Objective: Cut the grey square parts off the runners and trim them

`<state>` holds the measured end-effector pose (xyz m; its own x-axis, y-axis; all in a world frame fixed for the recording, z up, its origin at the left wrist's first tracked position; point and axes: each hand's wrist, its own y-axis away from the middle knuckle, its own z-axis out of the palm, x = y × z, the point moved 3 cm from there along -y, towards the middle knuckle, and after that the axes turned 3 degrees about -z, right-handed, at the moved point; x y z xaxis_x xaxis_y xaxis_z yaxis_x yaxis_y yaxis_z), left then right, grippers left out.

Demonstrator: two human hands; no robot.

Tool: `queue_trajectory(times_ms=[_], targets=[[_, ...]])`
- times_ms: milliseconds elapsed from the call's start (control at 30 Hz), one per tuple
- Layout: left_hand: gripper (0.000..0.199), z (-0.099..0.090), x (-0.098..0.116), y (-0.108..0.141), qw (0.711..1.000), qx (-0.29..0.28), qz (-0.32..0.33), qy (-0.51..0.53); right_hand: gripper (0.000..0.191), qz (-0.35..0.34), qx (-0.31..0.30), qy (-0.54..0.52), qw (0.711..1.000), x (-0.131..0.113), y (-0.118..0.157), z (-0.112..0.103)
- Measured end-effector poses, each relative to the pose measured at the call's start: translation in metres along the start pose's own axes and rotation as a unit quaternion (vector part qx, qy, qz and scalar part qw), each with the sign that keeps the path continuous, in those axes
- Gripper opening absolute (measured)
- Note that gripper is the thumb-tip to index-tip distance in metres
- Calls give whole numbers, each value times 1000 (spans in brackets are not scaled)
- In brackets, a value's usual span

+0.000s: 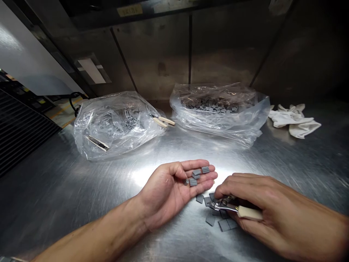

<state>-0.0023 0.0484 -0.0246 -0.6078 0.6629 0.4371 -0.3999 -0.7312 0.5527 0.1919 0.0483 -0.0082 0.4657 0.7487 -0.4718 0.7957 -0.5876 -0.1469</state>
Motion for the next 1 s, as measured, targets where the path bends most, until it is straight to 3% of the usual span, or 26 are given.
queue_trajectory(times_ms=[167, 400, 800, 1000], targets=[[59, 1, 0, -1, 999, -35, -14, 6, 51, -9, 33, 11, 999, 0, 2, 1], [34, 5, -1, 2, 999, -13, 1, -41, 58, -22, 48, 6, 999, -3, 1, 0], [57, 4, 1, 0, 1000, -18, -3, -22, 59, -21, 63, 0, 998, 2, 4, 7], [52, 1, 0, -2, 999, -31, -2, -10, 60, -25, 63, 20, 997, 6, 7, 10]])
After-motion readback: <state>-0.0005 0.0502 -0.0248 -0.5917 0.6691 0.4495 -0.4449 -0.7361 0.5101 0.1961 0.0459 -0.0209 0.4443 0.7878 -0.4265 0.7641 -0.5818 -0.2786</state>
